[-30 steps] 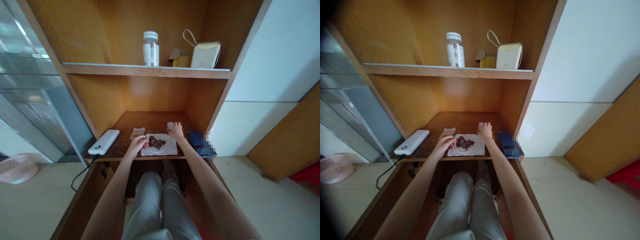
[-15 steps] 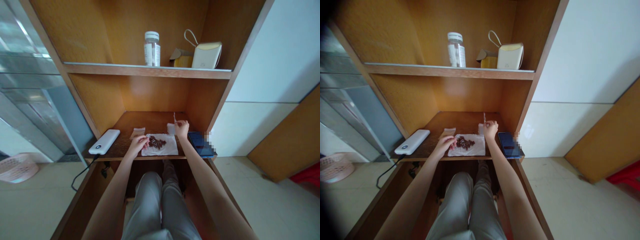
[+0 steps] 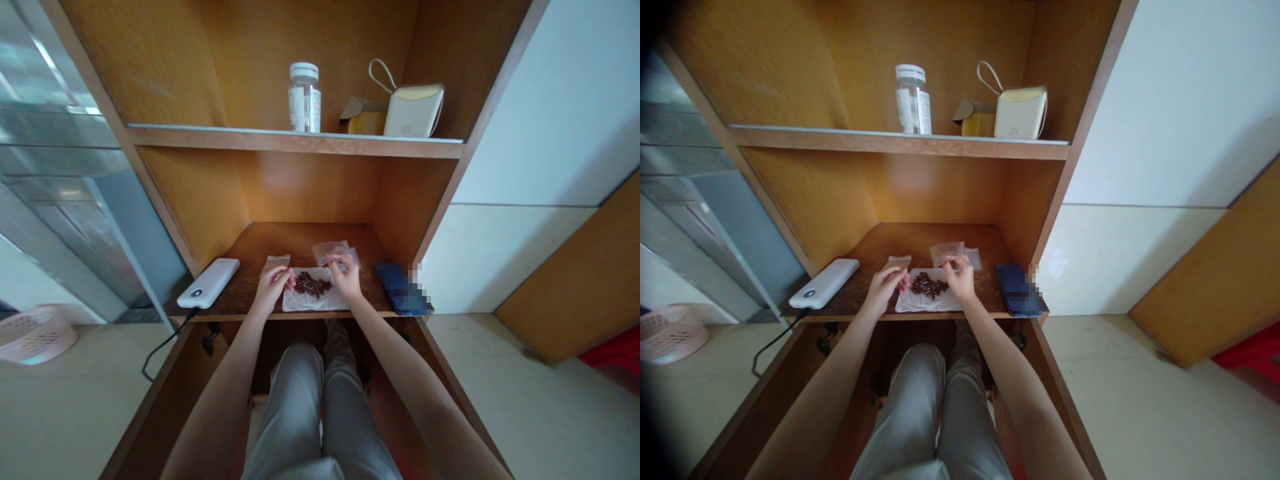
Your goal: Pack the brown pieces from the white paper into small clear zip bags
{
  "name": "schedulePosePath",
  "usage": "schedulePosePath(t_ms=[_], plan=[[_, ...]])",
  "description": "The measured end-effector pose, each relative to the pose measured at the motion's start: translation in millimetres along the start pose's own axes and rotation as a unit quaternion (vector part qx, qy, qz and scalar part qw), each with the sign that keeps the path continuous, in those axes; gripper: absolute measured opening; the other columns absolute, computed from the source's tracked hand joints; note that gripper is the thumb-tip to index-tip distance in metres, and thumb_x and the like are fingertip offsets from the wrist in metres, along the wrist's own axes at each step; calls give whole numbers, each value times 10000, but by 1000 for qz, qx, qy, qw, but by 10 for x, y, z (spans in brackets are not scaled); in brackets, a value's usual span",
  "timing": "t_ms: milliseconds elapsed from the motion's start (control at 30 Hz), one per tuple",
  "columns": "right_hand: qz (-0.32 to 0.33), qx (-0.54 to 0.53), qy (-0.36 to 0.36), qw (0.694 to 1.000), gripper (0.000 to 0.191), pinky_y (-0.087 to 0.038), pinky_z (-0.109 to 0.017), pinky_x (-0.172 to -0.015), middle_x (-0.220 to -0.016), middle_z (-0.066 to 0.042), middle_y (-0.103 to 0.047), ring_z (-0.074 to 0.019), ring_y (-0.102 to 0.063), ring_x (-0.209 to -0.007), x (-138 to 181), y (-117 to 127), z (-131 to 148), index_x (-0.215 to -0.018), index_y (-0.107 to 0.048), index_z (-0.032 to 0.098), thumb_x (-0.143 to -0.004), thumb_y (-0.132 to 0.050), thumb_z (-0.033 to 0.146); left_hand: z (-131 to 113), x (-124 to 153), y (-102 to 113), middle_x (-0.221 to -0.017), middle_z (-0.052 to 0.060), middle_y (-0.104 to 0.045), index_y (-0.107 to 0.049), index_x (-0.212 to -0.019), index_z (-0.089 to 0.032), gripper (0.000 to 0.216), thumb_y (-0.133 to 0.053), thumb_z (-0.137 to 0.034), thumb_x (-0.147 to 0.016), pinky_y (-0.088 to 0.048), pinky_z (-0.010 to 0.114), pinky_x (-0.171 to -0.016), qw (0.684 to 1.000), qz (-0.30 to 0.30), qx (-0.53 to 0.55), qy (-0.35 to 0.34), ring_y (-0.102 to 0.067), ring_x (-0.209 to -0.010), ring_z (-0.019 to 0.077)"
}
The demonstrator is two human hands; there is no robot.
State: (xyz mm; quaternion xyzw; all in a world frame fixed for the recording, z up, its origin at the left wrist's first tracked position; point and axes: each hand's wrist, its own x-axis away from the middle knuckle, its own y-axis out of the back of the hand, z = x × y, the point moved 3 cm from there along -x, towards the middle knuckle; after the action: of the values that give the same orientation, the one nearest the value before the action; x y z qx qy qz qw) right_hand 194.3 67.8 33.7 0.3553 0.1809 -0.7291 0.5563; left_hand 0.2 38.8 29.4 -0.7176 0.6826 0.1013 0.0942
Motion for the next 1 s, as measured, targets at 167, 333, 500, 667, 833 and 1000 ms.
schedulePosePath(t_ms=[167, 333, 500, 667, 833, 1000], plan=[[75, 19, 58, 995, 187, -372, -412, -959, -1096, -27, -656, -200, -556, -1076, 48, -12, 124, -844, -709, 252, -836, -526, 295, -119, -55, -22, -559, 10, -573, -579, -608, -161, 214, -621, -347, -704, -466, 273, -601, 997, 0, 64, -37, -553, -546, 132], [133, 10, 85, 987, 204, -359, -427, -987, -1258, -5, -567, -212, -509, -1152, 79, -44, 162, -905, -714, 293, -838, -524, 264, -255, -120, -139, -623, -8, -568, -571, -650, -169, 134, -622, -292, -663, -480, 303, -670, 973, 16, 228, 0, -560, -593, 120], [159, 26, 67, 985, 223, -342, -471, -1003, -1260, -2, -565, -232, -488, -1183, 93, -44, 168, -959, -702, 308, -828, -533, 246, -341, -139, -297, -627, 7, -585, -573, -630, -160, 154, -618, -302, -671, -468, 297, -671, 983, 50, 176, -16, -568, -602, 127], [113, 17, 56, 992, 269, -367, -437, -993, -1255, -32, -570, -223, -487, -1189, 80, -35, 125, -1079, -651, 286, -847, -516, 302, -392, -124, -335, -619, 11, -608, -609, -646, -157, 192, -626, -341, -699, -465, 288, -673, 995, 47, 83, -40, -586, -595, 139], [88, 3, 59, 994, 325, -386, -400, -986, -1226, -48, -592, -192, -519, -1165, 70, -55, 80, -1167, -594, 267, -883, -439, 292, -368, -130, -353, -705, 55, -682, -659, -756, -154, 208, -627, -358, -731, -486, 308, -707, 997, 73, -9, -36, -644, -695, 187], [144, 8, 90, 985, 342, -389, -413, -978, -1224, -34, -594, -182, -532, -1158, 92, -101, 109, -1148, -602, 276, -863, -424, 209, -316, -165, -400, -792, 67, -689, -655, -803, -163, 217, -653, -363, -721, -491, 301, -711, 993, 81, -52, -73, -648, -781, 208]])
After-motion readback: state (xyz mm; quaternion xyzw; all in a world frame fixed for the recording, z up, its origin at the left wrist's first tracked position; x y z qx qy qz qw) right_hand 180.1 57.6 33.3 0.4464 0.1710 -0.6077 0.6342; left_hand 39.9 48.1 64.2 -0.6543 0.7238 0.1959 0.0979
